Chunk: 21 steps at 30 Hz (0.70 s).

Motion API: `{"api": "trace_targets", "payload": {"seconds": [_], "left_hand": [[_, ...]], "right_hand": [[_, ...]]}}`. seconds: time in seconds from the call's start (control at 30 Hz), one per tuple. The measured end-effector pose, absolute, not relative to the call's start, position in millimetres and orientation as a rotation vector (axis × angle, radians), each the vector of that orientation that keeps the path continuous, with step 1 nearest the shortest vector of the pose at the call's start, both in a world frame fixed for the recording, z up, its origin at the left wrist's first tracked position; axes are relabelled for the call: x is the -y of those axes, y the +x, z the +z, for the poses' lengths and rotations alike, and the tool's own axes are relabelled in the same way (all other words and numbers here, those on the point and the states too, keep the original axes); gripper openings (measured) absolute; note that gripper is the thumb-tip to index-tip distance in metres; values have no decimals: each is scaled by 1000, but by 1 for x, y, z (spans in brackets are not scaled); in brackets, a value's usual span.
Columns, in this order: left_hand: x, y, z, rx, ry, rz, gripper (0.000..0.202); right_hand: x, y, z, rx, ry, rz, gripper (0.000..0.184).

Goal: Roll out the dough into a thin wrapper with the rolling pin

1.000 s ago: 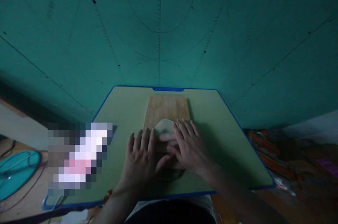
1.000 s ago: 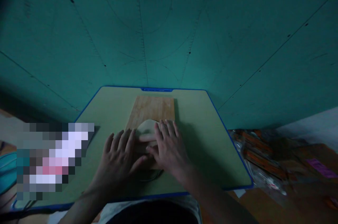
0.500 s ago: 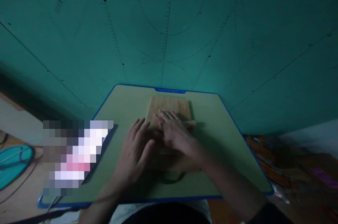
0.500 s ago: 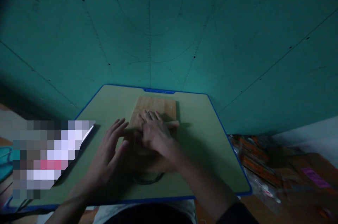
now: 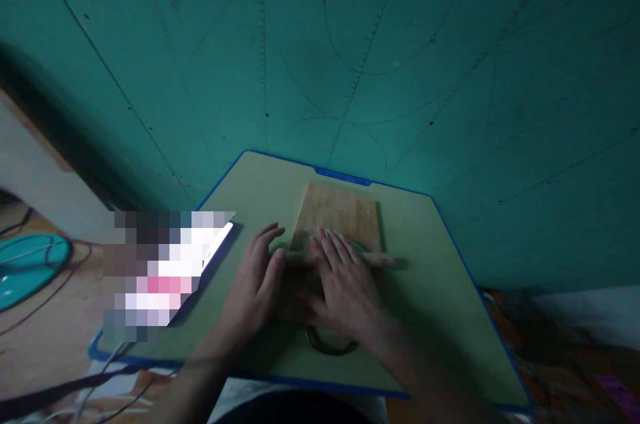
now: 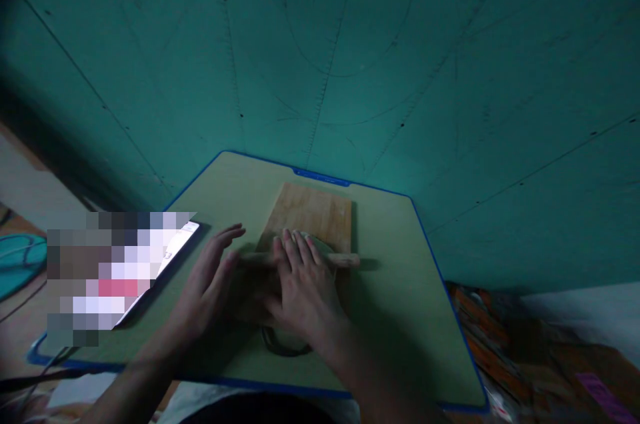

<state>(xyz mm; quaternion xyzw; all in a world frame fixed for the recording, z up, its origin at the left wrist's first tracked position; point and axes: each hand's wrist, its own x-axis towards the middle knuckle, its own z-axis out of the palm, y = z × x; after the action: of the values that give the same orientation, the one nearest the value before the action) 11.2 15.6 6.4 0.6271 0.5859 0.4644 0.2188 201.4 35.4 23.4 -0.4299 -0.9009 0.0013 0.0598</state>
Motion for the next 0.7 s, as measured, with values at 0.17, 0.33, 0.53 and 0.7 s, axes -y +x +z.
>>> {"api": "trace_targets", "payload": {"seconds": [0.17,0.33,0.53,0.7], "left_hand": [[-17,9,3,-1625,1716,1335,43],[-20,9,-2,-1641,1685,1370,46],[-18,11,0,-1618,1689,1337,46],[-16,13,4,-1586,1696,1293,46]], "right_hand": [[-89,191,38,2750,-1318,99,65],[-99,187,42,2754,-1336,114,70],[-26,198,20,2730,-1282,-24,77],[-9,203,17,2763,-1229,-14,78]]}}
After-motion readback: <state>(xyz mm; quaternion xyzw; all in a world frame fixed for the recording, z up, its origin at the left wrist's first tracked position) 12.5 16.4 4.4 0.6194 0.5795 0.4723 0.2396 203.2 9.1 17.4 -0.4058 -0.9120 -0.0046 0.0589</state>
